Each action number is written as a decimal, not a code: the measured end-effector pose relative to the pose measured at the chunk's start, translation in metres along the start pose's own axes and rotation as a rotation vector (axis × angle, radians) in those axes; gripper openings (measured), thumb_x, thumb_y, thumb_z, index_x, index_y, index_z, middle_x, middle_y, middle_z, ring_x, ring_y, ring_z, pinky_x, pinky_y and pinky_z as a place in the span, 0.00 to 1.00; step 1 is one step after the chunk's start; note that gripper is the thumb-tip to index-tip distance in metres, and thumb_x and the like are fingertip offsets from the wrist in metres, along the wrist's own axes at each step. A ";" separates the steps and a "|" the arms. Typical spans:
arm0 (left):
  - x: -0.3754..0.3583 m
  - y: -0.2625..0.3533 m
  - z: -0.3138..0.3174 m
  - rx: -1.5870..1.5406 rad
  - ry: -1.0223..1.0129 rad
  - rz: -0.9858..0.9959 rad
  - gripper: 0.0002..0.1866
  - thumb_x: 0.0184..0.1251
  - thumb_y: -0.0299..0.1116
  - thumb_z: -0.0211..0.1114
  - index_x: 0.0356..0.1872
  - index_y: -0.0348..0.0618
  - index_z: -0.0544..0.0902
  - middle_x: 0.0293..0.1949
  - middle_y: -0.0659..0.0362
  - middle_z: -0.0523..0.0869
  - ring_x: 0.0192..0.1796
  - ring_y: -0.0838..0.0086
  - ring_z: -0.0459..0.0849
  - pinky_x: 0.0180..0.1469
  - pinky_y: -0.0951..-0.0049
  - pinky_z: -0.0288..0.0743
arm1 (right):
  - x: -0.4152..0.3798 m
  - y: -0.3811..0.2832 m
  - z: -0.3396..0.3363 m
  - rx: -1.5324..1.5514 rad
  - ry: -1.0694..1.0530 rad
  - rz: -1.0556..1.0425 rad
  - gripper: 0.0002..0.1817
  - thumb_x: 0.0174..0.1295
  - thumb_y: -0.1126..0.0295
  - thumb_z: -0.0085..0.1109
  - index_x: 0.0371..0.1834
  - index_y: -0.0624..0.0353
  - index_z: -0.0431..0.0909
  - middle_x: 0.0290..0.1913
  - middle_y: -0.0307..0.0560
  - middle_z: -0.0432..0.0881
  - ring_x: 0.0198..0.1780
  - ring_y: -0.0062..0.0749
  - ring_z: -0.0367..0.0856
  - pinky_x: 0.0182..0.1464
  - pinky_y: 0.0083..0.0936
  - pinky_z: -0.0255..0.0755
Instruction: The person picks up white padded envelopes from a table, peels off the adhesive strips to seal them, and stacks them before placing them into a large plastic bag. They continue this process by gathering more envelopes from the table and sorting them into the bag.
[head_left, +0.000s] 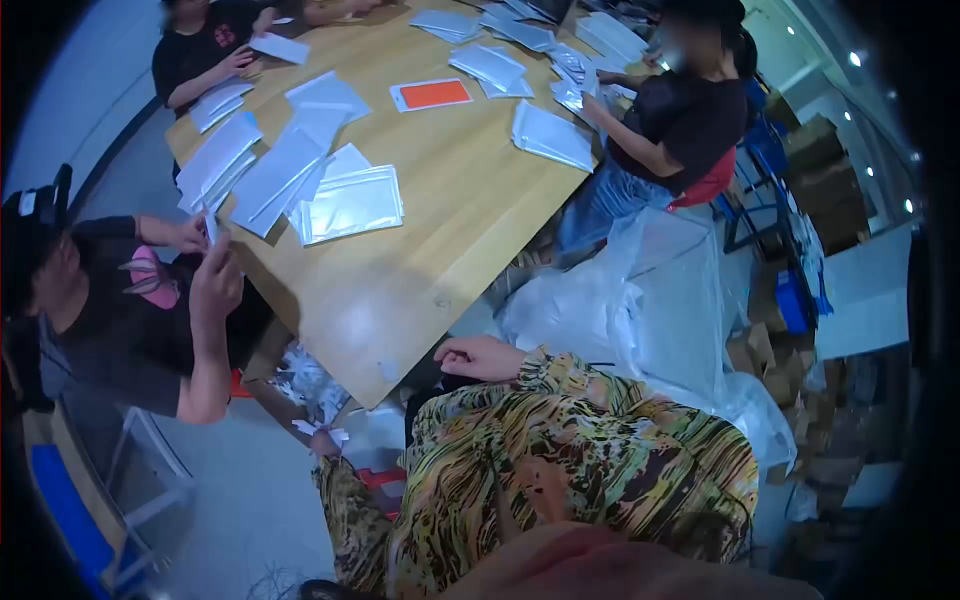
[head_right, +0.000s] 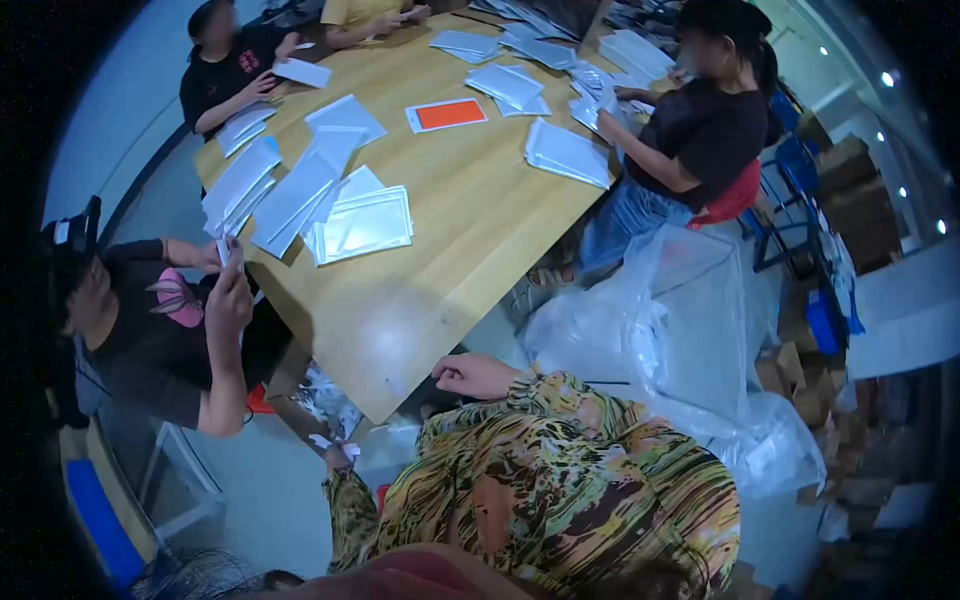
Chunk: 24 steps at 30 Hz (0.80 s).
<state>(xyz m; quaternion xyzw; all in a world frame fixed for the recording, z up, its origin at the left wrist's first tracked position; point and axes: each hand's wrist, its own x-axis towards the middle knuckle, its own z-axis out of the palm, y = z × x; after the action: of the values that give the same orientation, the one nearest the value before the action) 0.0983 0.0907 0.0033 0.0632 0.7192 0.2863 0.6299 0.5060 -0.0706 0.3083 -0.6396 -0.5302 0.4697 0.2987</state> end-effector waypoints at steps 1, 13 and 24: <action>0.005 0.005 0.009 0.034 0.010 0.005 0.09 0.59 0.31 0.60 0.36 0.37 0.78 0.27 0.56 0.78 0.31 0.67 0.78 0.34 0.69 0.72 | -0.007 -0.002 -0.003 -0.040 0.046 0.042 0.15 0.61 0.61 0.54 0.45 0.60 0.75 0.34 0.45 0.82 0.34 0.30 0.81 0.37 0.24 0.72; 0.012 0.057 0.102 0.345 0.322 0.460 0.13 0.57 0.32 0.62 0.37 0.30 0.79 0.32 0.50 0.81 0.34 0.64 0.78 0.39 0.67 0.71 | -0.035 0.036 -0.004 -0.071 0.262 0.204 0.16 0.60 0.60 0.55 0.43 0.60 0.76 0.29 0.43 0.81 0.31 0.30 0.80 0.36 0.26 0.73; -0.118 0.056 0.181 0.225 0.285 1.119 0.16 0.58 0.30 0.60 0.41 0.25 0.77 0.38 0.45 0.81 0.39 0.63 0.77 0.44 0.67 0.69 | -0.025 0.060 -0.026 -0.135 0.197 0.215 0.15 0.60 0.62 0.49 0.47 0.55 0.75 0.37 0.46 0.82 0.39 0.36 0.81 0.44 0.28 0.73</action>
<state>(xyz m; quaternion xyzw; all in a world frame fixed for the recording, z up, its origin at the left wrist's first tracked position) 0.2775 0.1442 0.1254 0.4604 0.6802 0.5027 0.2696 0.5541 -0.1071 0.2727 -0.7544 -0.4571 0.3972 0.2535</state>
